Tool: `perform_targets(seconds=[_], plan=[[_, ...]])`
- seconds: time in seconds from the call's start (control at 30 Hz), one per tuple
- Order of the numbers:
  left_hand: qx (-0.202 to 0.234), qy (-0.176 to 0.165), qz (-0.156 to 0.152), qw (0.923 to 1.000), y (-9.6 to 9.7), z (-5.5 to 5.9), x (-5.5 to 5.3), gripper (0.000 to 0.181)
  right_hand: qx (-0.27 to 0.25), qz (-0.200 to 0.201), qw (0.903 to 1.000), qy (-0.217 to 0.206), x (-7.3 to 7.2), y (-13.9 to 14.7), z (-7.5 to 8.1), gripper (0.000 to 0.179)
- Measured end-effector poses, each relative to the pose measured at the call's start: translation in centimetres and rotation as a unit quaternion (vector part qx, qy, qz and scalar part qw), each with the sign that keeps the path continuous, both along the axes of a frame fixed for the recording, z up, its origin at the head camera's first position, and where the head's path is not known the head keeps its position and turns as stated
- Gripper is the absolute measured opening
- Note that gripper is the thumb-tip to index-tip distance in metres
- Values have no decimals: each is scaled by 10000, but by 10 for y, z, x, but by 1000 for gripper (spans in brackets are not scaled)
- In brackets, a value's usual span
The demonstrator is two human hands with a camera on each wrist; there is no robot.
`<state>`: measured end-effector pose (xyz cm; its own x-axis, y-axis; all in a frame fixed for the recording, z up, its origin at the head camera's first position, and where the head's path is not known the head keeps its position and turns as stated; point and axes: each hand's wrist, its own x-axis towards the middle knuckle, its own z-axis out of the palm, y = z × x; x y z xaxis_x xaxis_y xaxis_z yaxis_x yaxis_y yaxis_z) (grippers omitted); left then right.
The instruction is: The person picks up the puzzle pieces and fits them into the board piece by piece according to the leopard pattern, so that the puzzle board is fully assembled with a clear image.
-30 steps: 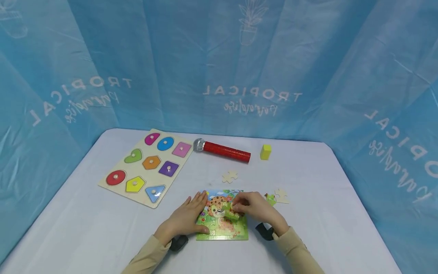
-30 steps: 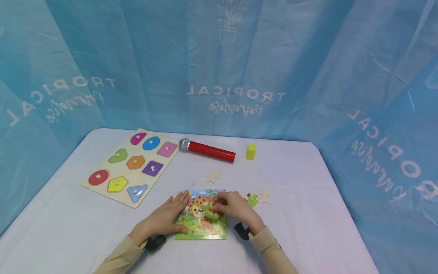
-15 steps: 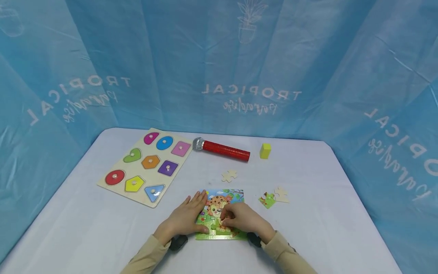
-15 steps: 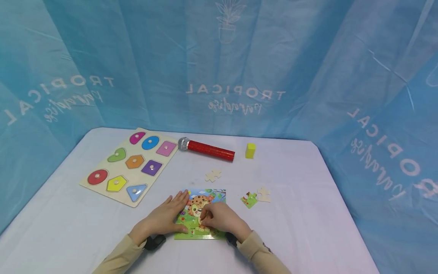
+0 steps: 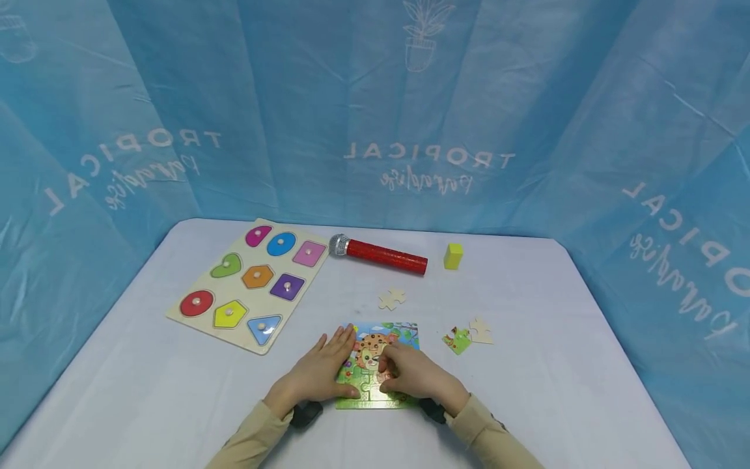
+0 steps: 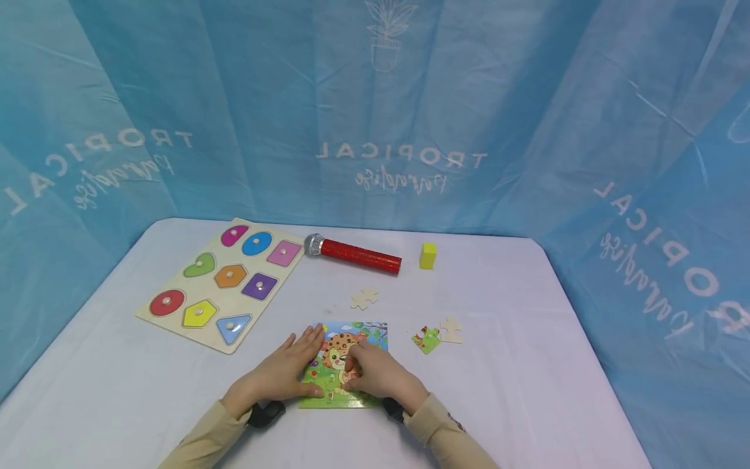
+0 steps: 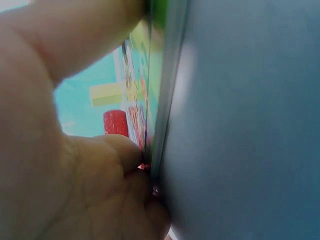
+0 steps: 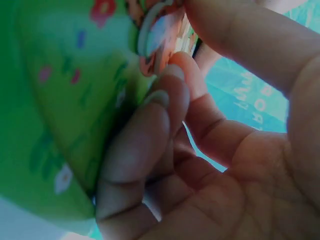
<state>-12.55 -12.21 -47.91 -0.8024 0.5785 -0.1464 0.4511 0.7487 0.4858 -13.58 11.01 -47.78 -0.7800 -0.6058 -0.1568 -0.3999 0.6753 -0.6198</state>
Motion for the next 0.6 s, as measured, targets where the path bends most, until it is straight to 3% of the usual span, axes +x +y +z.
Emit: perform_targets(seconds=[0.2, 0.3, 0.37, 0.47, 0.53, 0.6], plan=[[19, 3, 26, 10000, 1, -2, 0, 104, -353, 69, 9979, -541, -10, 16, 5, 16], [-9, 17, 14, 10000, 2, -2, -2, 104, -350, -604, 9971, -312, -18, 35, 11, 11], [-23, 17, -2, 10000, 1, -2, -2, 104, 97, -1310, 9912, 163, -23, 49, 16, 17], [-44, 7, 9, 10000, 1, -2, -2, 104, 1004, -2201, 9681, 648, -27, 69, 21, 36], [-22, -7, 18, 10000, 1, -2, -1, 105, 1499, -2430, 9553, 771, -27, 80, 23, 45], [16, -19, 25, 10000, 2, -2, 0, 105, 1689, -2457, 9516, 750, -27, 87, 24, 47]])
